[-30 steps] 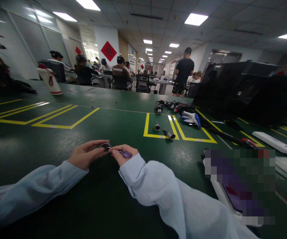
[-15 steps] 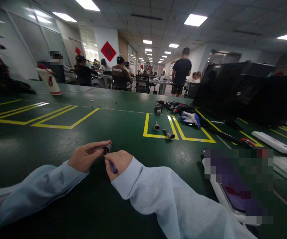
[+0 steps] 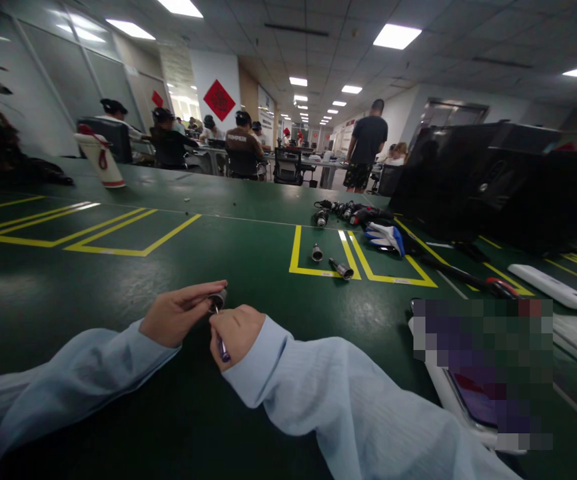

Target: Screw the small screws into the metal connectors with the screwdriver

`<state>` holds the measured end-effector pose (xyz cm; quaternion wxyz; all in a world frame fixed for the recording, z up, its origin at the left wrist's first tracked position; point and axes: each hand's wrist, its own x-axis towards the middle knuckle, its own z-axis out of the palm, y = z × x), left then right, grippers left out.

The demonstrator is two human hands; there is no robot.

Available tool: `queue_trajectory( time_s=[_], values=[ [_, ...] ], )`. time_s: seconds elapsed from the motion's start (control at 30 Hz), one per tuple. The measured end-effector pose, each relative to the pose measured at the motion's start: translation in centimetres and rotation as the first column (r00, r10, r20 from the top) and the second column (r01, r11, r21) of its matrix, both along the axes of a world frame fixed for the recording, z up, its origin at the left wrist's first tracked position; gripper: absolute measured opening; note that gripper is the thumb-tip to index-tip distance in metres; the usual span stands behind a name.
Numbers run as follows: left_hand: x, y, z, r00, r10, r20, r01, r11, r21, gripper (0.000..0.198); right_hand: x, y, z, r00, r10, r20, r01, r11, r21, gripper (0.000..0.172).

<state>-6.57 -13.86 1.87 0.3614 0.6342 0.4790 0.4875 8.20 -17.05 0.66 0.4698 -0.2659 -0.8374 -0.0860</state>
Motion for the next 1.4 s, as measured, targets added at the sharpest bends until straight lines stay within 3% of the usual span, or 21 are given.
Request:
queue_trajectory(
  time_s=[0.2,0.4,0.57,0.9,1.0,1.1,1.2,1.4],
  values=[
    [-0.3,0.2,-0.4,0.992,-0.014,-0.123,0.028,0.993,0.113,0.029,-0.5,-0.3,-0.2,0.975,-0.091,0.201,0.077,0.994,0.076,0.019],
    [-0.5,0.4,-0.7,0.962,0.013,-0.273,0.06,0.964,0.26,0.031,-0.2,-0.1,0.2,0.999,-0.041,-0.027,0.042,0.999,0.03,0.013],
    [-0.5,1.2,-1.2,0.946,0.042,-0.322,0.087,0.923,0.376,0.03,-0.1,0.4,0.5,0.998,-0.058,-0.025,0.06,0.997,0.055,0.013],
    [1.2,5.5,-1.8,0.982,0.1,-0.162,-0.059,0.968,0.245,0.03,0.1,3.9,-0.5,0.978,-0.126,-0.169,0.138,0.988,0.067,0.015],
    [1.6,5.9,-1.6,0.992,0.091,-0.093,-0.074,0.982,0.172,0.03,0.3,4.1,-0.8,0.961,-0.142,-0.239,0.138,0.99,-0.031,0.014],
    [1.6,5.7,-1.3,0.999,0.035,0.006,-0.036,0.996,0.084,0.035,0.5,4.2,-1.0,0.932,-0.177,-0.317,0.11,0.97,-0.217,0.014],
    [1.5,5.4,-1.3,0.997,-0.001,0.082,-0.004,0.999,0.051,0.038,0.7,4.3,-1.2,0.899,-0.214,-0.382,0.052,0.919,-0.391,0.012],
    [1.4,5.3,-1.3,0.989,-0.031,0.143,0.029,0.999,0.015,0.041,0.3,4.8,-1.6,0.812,-0.246,-0.53,-0.131,0.807,-0.576,0.011]
  ],
)
